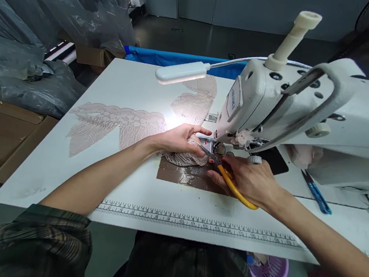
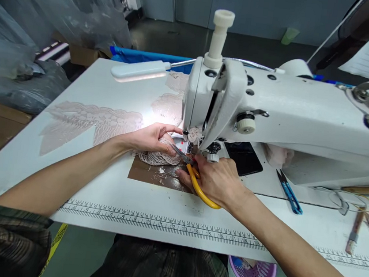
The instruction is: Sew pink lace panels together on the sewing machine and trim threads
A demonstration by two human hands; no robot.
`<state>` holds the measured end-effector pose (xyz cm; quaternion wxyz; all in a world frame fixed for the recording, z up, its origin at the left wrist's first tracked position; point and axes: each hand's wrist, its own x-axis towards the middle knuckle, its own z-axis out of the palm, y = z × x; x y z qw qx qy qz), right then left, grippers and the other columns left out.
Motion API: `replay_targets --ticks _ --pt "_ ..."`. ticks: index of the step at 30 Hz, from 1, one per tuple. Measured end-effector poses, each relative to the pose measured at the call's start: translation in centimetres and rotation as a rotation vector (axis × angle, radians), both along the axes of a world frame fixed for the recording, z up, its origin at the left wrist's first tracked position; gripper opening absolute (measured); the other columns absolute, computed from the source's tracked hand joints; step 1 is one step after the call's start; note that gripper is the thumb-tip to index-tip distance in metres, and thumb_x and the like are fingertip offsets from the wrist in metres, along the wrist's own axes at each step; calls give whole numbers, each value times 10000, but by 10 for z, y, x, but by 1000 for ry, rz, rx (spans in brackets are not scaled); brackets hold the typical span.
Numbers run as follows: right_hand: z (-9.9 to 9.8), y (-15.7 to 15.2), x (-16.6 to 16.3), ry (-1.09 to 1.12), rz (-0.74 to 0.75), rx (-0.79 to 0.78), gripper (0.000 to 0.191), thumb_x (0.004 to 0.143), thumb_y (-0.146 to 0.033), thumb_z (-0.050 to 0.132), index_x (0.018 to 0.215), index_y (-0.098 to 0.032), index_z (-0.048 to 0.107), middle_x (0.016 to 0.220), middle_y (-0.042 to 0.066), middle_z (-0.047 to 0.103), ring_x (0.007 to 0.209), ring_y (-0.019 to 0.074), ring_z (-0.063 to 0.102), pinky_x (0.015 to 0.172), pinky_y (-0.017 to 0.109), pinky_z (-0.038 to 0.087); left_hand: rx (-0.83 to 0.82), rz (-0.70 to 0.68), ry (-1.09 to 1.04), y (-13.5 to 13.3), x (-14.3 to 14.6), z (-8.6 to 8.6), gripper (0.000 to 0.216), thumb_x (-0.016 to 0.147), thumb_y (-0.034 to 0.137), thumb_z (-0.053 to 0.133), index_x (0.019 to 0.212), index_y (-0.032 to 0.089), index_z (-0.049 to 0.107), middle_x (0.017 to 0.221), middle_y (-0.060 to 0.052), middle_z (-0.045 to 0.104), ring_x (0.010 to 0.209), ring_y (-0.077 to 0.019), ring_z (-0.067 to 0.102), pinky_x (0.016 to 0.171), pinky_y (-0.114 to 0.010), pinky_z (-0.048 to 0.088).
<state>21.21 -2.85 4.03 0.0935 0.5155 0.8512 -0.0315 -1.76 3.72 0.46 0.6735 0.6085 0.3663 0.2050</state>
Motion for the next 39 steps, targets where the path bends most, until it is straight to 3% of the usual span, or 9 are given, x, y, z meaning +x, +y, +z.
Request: replay_targets --ticks 5,12,17,21,27,30,35,39 --pt "4 0 -8 41 65 123 632 899 -684 404 1169 -155 620 1124 171 712 1021 329 652 628 324 393 -16 9 -38 0 1 0 833 700 195 838 1423 87 439 789 -66 720 663 -139 662 602 -234 464" --pt "10 2 -15 11 9 24 523 919 -628 440 1015 -168 670 891 132 736 858 290 688 594 306 382 11 36 -2 -3 2 2 853 705 212 828 1443 89 418 797 -74 727 664 -143 665 644 -252 489" --pt "10 2 -12 154 -89 -162 546 982 -614 271 923 -227 652 769 53 712 689 213 680 561 275 376 -4 33 14 -3 -1 6 925 692 229 848 1476 107 373 897 -119 743 797 -193 712 723 -291 540" --pt "7 -2 1 125 -81 -60 573 979 -625 253 951 -213 650 746 71 704 676 236 677 560 287 335 30 8 95 0 -7 12 1017 641 206 881 1499 129 341 1010 -147 744 853 -203 717 731 -287 552" --pt "4 -11 21 113 -63 16 527 939 -619 349 932 -192 658 811 94 718 688 235 667 521 288 226 103 -11 205 3 -11 14 994 594 250 914 1448 139 418 960 -116 755 820 -196 718 728 -274 545" --pt "1 -12 26 47 -118 82 515 938 -586 343 910 -193 673 743 100 710 650 236 651 534 299 177 92 1 217 2 -10 14 934 632 282 894 1433 148 433 933 -102 756 772 -186 712 709 -279 543" --pt "-5 -11 28 42 -97 120 578 947 -608 284 951 -179 671 832 128 723 674 243 651 536 303 162 73 51 214 3 -8 12 836 653 320 879 1371 134 494 835 -61 743 762 -174 682 703 -261 509" --pt "-7 -6 21 57 -21 119 642 944 -638 264 1025 -140 662 764 154 698 694 267 655 530 304 192 71 85 159 5 -6 12 788 684 266 851 1368 136 482 781 -24 715 728 -137 644 746 -255 485"
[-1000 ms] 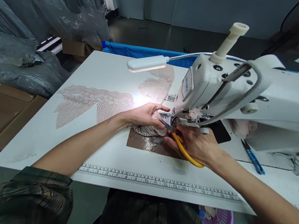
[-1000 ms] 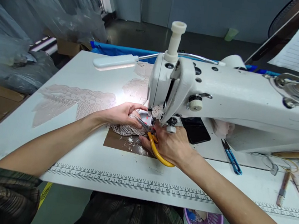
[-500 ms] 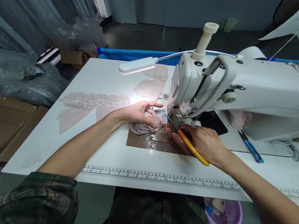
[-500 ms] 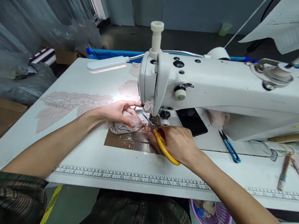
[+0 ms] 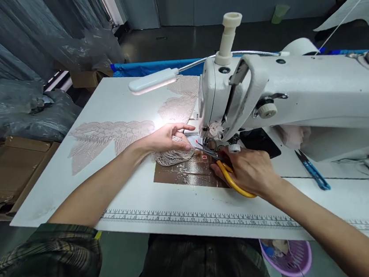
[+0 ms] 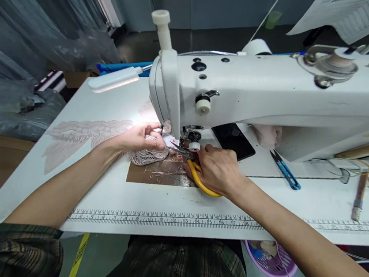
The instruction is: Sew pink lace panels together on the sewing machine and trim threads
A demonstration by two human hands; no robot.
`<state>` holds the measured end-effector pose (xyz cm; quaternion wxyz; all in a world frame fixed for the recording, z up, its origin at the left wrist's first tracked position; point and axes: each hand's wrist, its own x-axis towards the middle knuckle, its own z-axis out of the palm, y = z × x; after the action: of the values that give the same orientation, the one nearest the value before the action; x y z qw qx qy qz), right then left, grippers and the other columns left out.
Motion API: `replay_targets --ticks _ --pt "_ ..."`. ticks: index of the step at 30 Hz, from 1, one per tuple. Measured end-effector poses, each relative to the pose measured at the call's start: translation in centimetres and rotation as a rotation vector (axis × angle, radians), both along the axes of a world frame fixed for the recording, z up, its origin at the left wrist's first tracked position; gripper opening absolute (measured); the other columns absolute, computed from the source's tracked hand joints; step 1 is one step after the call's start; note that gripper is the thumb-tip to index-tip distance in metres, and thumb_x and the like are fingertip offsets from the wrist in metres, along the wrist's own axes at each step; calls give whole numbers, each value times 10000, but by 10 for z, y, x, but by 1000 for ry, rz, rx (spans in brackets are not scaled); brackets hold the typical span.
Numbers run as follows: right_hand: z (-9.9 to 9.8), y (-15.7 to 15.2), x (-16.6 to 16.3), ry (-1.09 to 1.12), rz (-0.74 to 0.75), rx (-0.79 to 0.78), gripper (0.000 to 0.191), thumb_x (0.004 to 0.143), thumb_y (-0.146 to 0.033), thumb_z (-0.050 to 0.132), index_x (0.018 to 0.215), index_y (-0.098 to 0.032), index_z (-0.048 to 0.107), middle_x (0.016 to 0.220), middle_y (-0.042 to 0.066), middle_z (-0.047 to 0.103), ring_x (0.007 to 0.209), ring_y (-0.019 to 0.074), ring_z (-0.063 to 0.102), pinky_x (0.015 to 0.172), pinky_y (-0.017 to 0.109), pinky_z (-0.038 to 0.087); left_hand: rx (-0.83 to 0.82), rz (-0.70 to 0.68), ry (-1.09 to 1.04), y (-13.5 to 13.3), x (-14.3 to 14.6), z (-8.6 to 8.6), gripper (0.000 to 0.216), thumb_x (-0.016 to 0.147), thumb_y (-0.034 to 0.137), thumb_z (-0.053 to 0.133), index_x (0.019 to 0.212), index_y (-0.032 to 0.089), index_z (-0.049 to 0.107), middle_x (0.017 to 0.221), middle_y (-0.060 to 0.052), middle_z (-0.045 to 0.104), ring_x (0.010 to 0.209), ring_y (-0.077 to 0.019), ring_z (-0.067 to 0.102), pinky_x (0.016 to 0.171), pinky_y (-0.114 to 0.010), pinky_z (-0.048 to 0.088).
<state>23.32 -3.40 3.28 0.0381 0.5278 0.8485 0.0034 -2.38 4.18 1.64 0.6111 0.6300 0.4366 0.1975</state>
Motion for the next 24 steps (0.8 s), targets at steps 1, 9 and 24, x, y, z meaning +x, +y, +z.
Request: replay_targets --ticks 1,9,24 --pt "-1 2 -3 3 10 -8 655 945 -640 261 1064 -131 656 746 154 694 693 272 656 527 304 199 6 6 -11 0 1 0 768 699 244 836 1370 136 479 778 -20 709 721 -129 635 763 -258 481" --pt "-2 13 -17 6 4 -38 627 924 -659 319 1253 -191 576 995 147 722 802 308 675 575 313 296 29 71 -6 -2 6 -4 821 700 162 800 1424 143 414 763 8 676 752 -136 637 801 -278 482" --pt "8 17 -26 59 -34 -163 490 947 -604 353 1067 -225 640 870 92 728 890 286 669 649 315 355 77 161 -27 -2 7 -10 921 669 213 840 1461 134 378 823 -16 711 759 -142 649 793 -277 478"
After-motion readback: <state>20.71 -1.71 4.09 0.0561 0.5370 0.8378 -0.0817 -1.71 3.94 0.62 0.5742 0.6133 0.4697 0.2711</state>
